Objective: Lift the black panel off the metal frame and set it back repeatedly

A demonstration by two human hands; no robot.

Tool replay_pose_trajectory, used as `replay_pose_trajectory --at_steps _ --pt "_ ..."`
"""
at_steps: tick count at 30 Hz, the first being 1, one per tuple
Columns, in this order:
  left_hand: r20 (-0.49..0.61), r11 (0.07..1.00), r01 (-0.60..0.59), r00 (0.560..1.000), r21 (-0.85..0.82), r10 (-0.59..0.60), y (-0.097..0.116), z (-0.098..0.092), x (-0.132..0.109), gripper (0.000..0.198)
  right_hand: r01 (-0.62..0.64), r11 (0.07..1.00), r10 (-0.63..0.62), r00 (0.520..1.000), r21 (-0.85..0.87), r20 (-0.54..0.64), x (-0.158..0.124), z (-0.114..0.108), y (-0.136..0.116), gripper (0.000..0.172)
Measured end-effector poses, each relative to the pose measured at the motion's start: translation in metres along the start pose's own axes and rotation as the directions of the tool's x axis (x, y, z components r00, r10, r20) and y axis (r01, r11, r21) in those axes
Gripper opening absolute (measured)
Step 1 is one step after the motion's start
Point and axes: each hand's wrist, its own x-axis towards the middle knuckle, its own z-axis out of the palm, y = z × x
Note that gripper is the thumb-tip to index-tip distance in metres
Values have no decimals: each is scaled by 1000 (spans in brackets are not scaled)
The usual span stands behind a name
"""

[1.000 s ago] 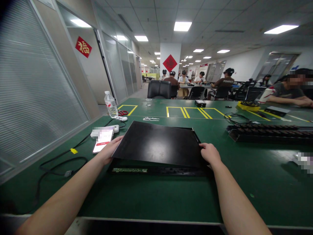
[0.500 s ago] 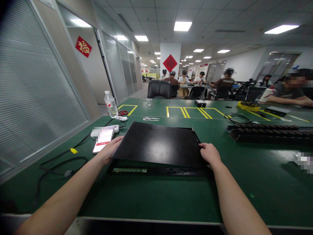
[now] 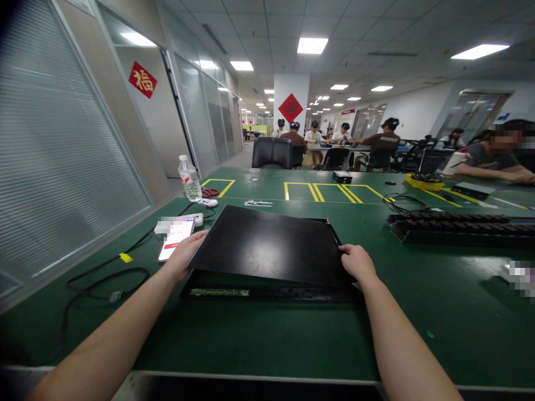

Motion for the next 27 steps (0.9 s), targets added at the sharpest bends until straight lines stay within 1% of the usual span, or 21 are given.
replay_pose_trajectory --at_steps 3,7,9,11,13,17,21,27 --pt "-36 1000 -23 999 -15 22 0 -1 2 34 4 1000 -4 1000 2 4 0 0 0 42" --pt "-102 998 -68 993 -19 66 2 0 2 35 1 1000 -1 1000 0 27 0 0 -2 41" --pt "-123 994 -103 987 -26 99 3 0 3 34 1 1000 -1 999 1 37 -1 0 -3 41" --pt "-132 986 -164 978 -20 160 3 -1 3 32 3 1000 -3 999 4 36 -1 0 -4 41" --pt "-122 978 -205 972 -30 200 3 -1 3 30 6 1000 -6 999 8 33 -1 1 -4 40" --pt "-61 977 -181 983 -113 175 4 1 0 36 13 1000 -13 999 6 37 0 2 -1 40" --pt "-21 963 -240 971 -123 239 6 3 -6 44 19 1000 -19 999 5 40 2 3 0 38" --pt "19 962 -233 971 -142 238 8 4 -11 49 18 1000 -19 1000 9 20 2 4 0 36"
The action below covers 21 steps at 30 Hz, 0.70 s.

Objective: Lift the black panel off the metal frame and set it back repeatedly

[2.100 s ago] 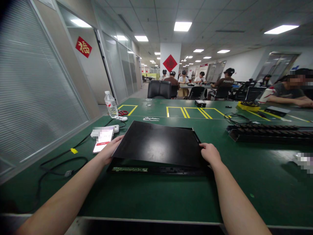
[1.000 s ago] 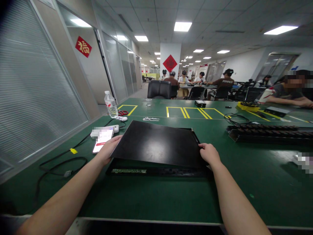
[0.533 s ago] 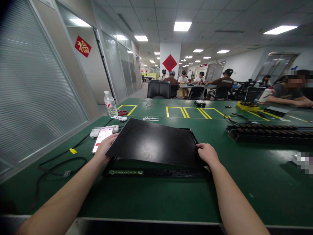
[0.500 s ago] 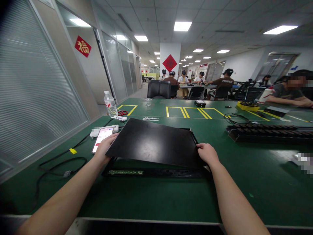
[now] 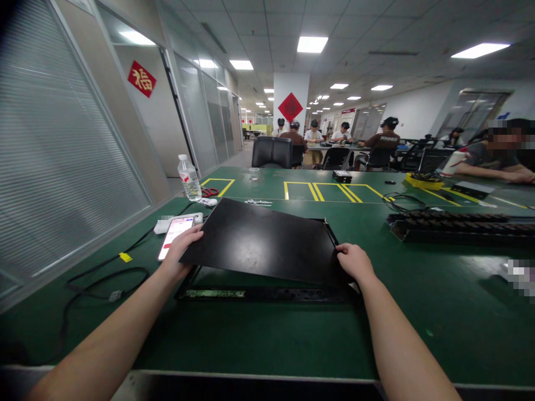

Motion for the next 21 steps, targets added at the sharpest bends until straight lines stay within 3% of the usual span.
replay_pose_trajectory --at_steps 12,21 --pt "-3 998 -57 998 -13 57 0 1 -1 42 -43 999 43 999 8 17 -2 -6 -6 35" --pt "4 995 -96 995 -39 96 -7 -5 3 45 -46 987 51 998 153 -24 2 -2 -2 39"
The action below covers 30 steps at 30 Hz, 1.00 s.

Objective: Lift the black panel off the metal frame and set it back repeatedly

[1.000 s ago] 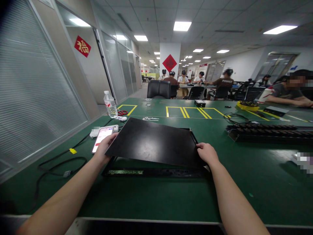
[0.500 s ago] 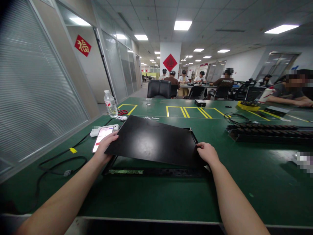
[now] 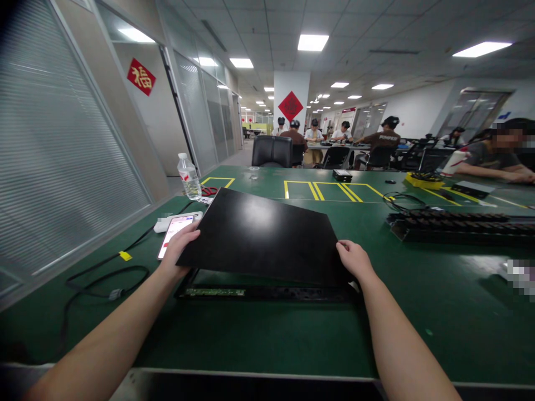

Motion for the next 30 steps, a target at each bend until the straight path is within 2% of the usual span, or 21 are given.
replay_pose_trajectory --at_steps 5,11,16,19,22,25,27,30 --pt "22 1000 -20 1000 -11 20 5 4 -4 45 10 996 -9 1000 85 -9 3 2 2 37" --pt "45 999 -25 999 -32 26 9 7 -7 43 -21 973 34 998 228 -53 3 0 0 26" --pt "30 999 -21 999 -24 22 6 5 -5 42 -86 913 120 991 400 -62 1 0 -1 15" --pt "4 999 -23 1000 -36 23 5 2 -1 43 -105 855 156 986 508 -57 0 0 -1 15" --pt "-12 997 -25 1000 -66 25 4 -2 2 43 -109 748 180 983 655 -42 -1 -2 -4 20" --pt "-50 994 -20 999 -111 15 4 -4 5 39 -160 549 197 979 820 59 -3 -9 -10 29" --pt "-95 991 -7 995 -136 -6 5 -4 6 35 -188 398 122 981 898 152 -6 -15 -16 35" --pt "-134 988 21 990 -151 -42 5 -4 8 32 -172 265 9 984 949 176 -14 -25 -26 42"
